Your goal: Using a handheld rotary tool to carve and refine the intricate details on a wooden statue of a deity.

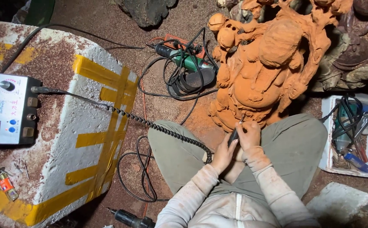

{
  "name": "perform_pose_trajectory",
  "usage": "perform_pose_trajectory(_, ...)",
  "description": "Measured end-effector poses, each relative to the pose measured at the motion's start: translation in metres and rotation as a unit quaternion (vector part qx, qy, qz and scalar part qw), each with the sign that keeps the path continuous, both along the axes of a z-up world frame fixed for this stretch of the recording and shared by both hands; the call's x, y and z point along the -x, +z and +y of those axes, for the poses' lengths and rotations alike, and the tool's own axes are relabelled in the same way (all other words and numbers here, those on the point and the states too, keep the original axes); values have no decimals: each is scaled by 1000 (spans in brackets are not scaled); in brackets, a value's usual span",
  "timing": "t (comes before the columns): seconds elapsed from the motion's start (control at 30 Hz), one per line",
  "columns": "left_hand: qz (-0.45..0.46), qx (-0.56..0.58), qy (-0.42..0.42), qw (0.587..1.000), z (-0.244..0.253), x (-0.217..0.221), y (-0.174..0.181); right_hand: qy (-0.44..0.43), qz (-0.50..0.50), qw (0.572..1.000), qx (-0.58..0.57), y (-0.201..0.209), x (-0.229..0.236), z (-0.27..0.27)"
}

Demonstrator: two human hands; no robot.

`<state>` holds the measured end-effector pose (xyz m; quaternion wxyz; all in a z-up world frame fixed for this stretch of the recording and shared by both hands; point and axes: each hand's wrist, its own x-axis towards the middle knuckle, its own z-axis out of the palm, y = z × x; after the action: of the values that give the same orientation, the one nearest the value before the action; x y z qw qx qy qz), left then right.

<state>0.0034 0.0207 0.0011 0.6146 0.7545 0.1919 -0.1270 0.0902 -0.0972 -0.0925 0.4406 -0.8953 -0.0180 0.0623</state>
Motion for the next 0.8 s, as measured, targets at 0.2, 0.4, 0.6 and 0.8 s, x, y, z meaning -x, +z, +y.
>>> perform_pose_trajectory(0.2,-9,-15,-3,1000,-3,0,-15,-4,-36,999,8,-11,1,-4)
perform_pose_trajectory(0.4,-16,-7,21,1000,-6,2,-14,0,-47,999,-1,-2,1,0)
perform_pose_trajectory(0.6,-6,3,25,1000,-10,0,-4,-14,-44,999,-2,-9,1,-1)
perform_pose_trajectory(0.8,15,-7,15,1000,-18,2,-21,-14,-20,999,32,-16,-1,-8)
